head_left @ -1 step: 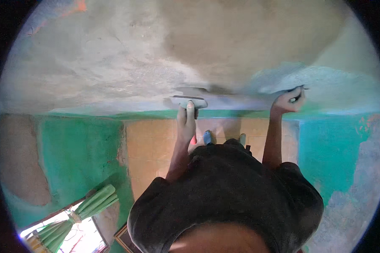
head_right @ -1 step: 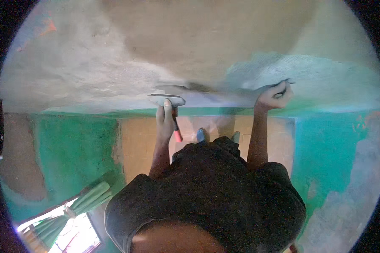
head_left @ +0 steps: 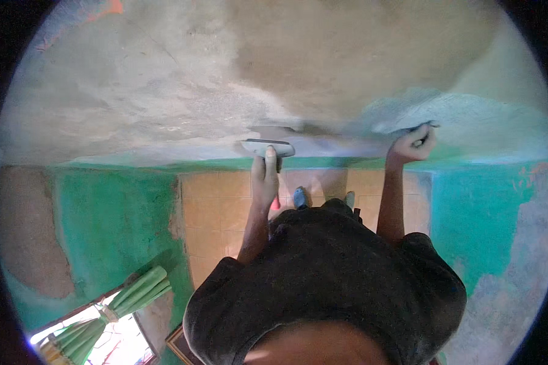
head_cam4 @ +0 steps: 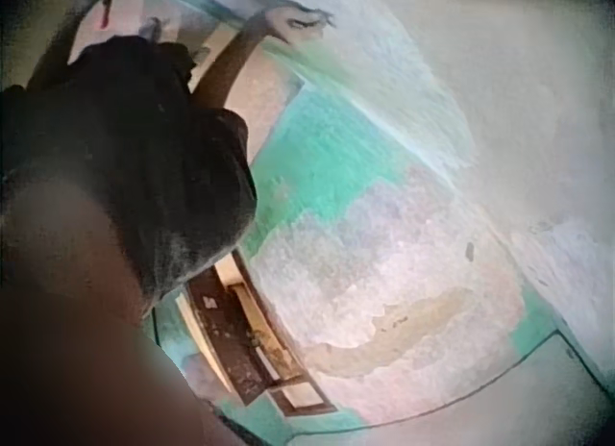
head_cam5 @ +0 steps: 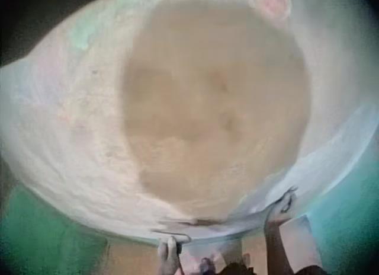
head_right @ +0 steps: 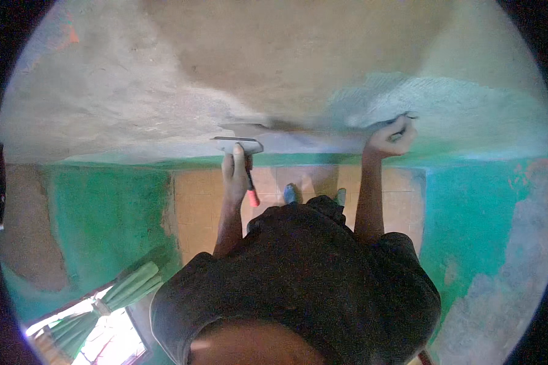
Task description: Scraping and smoothing a wall surface using hand tools.
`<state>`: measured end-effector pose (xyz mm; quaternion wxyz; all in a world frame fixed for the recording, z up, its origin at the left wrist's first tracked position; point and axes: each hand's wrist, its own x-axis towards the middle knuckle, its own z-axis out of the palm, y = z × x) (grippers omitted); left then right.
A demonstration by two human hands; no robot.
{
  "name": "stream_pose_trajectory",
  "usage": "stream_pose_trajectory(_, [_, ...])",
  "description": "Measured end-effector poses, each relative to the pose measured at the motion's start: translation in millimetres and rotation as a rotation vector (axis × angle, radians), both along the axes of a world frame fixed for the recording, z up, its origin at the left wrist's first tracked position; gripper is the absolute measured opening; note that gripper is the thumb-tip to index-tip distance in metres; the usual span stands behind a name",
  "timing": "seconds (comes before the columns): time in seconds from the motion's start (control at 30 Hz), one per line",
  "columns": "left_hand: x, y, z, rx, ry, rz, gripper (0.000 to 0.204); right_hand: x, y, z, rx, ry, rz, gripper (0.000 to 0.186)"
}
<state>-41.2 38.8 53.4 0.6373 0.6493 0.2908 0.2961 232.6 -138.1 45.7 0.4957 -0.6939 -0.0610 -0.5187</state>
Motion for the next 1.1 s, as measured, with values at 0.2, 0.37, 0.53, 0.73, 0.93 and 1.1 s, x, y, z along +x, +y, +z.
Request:
stream_pose_trajectory(0.2, [-39.1, 34.8, -11.9, 0.036, 0.115, 0.109, 0.031, -64.0, 29.6, -94.4, -0.334, -0.017, 0.278, 0.014])
stream_pose_trajectory(0.37, [-34.9, 39.9, 2.0, 0.047, 0.080, 0.197, 0.041, -22.4, -18.0, -106.9, -0.103, 0.214, 0.119, 0.021])
stream_pose_trajectory(0.53, [-30.9, 38.5, -8.1, 0.055, 0.046, 0.123, 0.041, -13.3, -21.9, -101.2, -0.079, 0.246, -0.047, 0.025])
stream_pose_trajectory(0.73, [-25.7, 27.4, -16.3, 0.037, 0.060, 0.050, 0.040, -68.4, 24.3, -125.5, -0.080, 0.177, 0.281, 0.013])
stream_pose_trajectory(0.93, [-26.8, 27.6, -19.4, 0.033, 0.032, 0.034, 0.043, -31.1, -11.2, -94.0, -0.057, 0.269, 0.127, 0.014])
stream_pose_trajectory(1.1, [-28.5, 32.9, -23.8, 0.074, 0.062, 0.071, 0.043, -28.9, -10.8, -89.8, -0.096, 0.250, 0.062, 0.016])
